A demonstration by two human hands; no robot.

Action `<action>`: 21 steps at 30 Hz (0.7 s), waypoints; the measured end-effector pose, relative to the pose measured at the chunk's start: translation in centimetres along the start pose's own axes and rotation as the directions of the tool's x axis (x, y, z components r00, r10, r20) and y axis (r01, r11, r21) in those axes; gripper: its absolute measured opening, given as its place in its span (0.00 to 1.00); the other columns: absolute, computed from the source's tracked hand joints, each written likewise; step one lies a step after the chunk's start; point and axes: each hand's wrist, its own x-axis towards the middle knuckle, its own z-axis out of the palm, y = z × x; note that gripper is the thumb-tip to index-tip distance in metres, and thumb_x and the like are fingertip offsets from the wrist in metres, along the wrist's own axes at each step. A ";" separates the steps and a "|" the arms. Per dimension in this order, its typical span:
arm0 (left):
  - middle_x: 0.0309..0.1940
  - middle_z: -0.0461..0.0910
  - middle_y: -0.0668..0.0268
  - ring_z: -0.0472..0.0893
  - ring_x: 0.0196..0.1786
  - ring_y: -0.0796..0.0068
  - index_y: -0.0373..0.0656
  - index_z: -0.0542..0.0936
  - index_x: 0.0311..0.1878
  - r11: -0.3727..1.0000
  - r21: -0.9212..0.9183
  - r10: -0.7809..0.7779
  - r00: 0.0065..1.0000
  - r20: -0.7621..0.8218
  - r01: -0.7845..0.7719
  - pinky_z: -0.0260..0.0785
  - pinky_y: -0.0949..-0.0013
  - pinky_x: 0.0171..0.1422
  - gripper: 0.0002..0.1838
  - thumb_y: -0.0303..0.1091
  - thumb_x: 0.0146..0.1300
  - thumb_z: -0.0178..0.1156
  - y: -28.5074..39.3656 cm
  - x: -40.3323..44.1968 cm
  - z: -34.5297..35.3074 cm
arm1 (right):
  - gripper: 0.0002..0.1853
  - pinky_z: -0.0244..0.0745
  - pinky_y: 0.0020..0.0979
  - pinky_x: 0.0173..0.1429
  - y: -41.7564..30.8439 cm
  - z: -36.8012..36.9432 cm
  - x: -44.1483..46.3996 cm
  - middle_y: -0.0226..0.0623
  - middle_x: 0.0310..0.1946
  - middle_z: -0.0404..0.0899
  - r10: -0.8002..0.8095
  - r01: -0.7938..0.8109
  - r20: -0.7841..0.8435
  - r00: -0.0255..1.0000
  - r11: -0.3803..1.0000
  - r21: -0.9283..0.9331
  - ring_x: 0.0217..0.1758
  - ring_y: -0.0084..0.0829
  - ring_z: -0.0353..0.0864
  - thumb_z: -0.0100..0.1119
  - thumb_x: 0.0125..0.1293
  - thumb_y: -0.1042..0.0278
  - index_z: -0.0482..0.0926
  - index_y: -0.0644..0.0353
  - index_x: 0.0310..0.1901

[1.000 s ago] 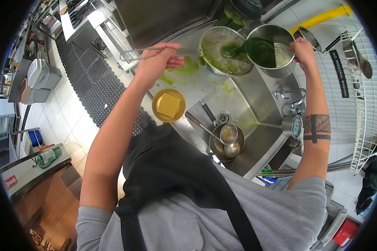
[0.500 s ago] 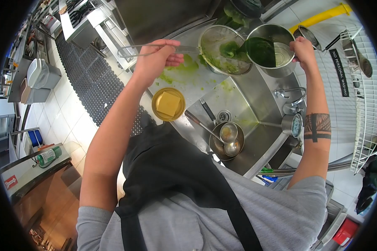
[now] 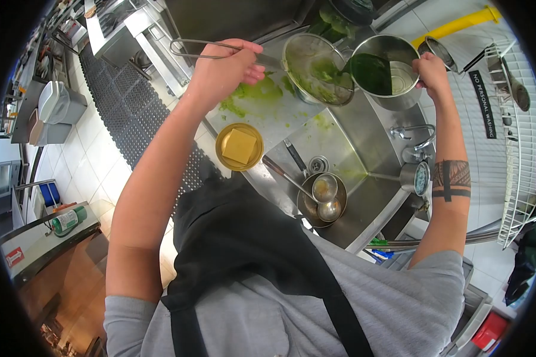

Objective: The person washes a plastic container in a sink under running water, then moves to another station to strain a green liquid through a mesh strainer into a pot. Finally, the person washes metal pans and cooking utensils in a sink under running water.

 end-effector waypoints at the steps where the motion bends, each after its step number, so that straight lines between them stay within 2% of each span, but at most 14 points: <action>1: 0.40 0.87 0.50 0.89 0.42 0.66 0.30 0.81 0.55 1.000 0.023 0.004 1.000 0.004 -0.004 0.82 0.69 0.50 0.17 0.32 0.72 0.55 0.1 0.0 0.0 | 0.04 0.71 0.29 0.18 0.0 0.0 0.0 0.34 0.23 0.73 -0.003 0.003 0.002 1.000 1.000 -0.006 0.16 0.26 0.70 0.59 0.52 0.75 0.75 0.64 0.29; 21: 0.42 0.88 0.54 0.88 0.44 0.70 0.35 0.83 0.55 0.998 0.061 -0.023 1.000 -0.011 0.024 0.81 0.70 0.52 0.16 0.33 0.72 0.55 -0.1 -0.1 0.4 | 0.06 0.76 0.32 0.21 -1.3 0.7 0.1 0.38 0.24 0.77 -0.057 0.052 -0.021 0.998 0.983 -0.178 0.20 0.31 0.77 0.59 0.52 0.73 0.75 0.66 0.31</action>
